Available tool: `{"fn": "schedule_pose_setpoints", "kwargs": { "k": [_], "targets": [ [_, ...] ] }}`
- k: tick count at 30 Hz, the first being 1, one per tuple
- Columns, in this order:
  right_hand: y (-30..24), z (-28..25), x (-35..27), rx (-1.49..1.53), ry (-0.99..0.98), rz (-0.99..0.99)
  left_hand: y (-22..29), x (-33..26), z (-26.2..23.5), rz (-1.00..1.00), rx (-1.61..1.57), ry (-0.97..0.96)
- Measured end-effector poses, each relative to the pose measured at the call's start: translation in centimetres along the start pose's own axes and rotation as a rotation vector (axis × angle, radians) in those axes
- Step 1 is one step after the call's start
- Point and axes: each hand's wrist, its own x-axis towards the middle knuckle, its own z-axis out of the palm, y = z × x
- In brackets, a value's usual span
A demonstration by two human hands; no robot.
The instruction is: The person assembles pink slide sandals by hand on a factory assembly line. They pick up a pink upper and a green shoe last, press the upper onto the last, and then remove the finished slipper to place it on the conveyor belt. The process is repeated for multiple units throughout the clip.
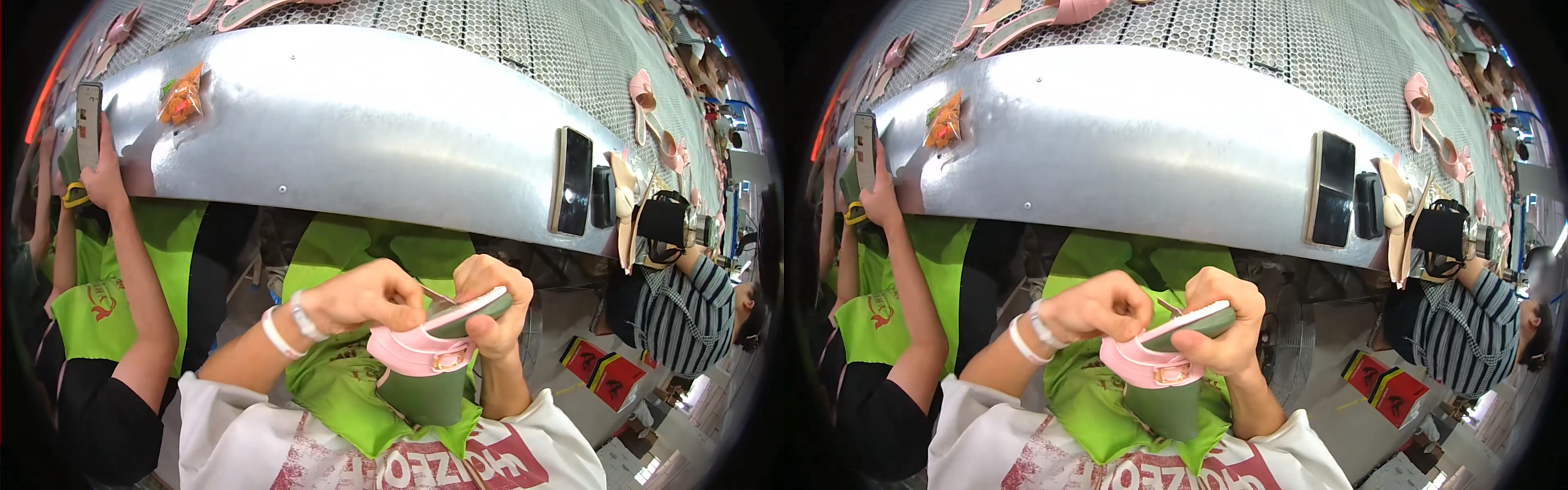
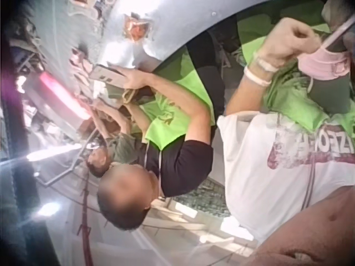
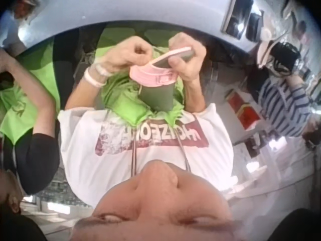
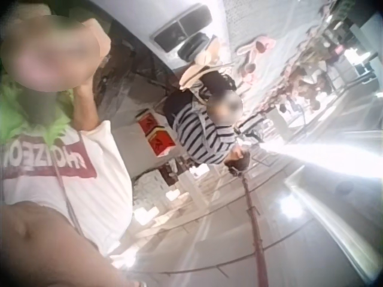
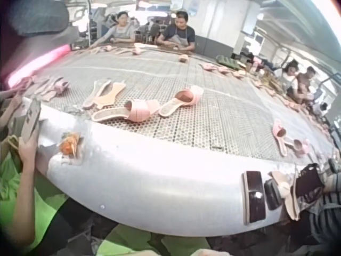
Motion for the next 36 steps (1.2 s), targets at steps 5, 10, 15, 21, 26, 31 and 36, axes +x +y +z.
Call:
{"fn": "schedule_pose_setpoints", "kwargs": {
  "k": [5, 10, 15, 21, 26, 31, 36],
  "targets": [
    [0.1, 0.6, 0.4, 0.133, -0.087, -0.047, -1.2, -0.2, 0.6, -0.109, -0.184, -0.137],
    [0.3, -0.5, -0.8, 0.137, 0.032, 0.064, 0.2, -2.4, 5.1, 0.522, 0.585, 0.386],
    [0.5, -0.8, -0.5, 0.176, -0.015, 0.237, -1.0, -2.2, 6.8, 0.643, 0.895, 0.595],
    [2.3, -3.8, -1.0, 0.367, -0.340, 0.219, -3.2, -2.2, 4.2, 0.351, 0.095, 0.302],
    [2.0, -4.6, -2.2, 0.403, -0.137, 0.281, -7.4, -5.6, 4.5, 0.211, -0.021, 0.387],
    [2.3, -5.1, -2.4, 0.406, -0.085, 0.307, -7.3, -3.6, 6.3, 0.278, 0.118, 0.616],
    [2.6, -5.4, -2.8, 0.427, -0.043, 0.326, -7.6, -3.4, 6.1, 0.275, 0.181, 0.582]
  ]
}}
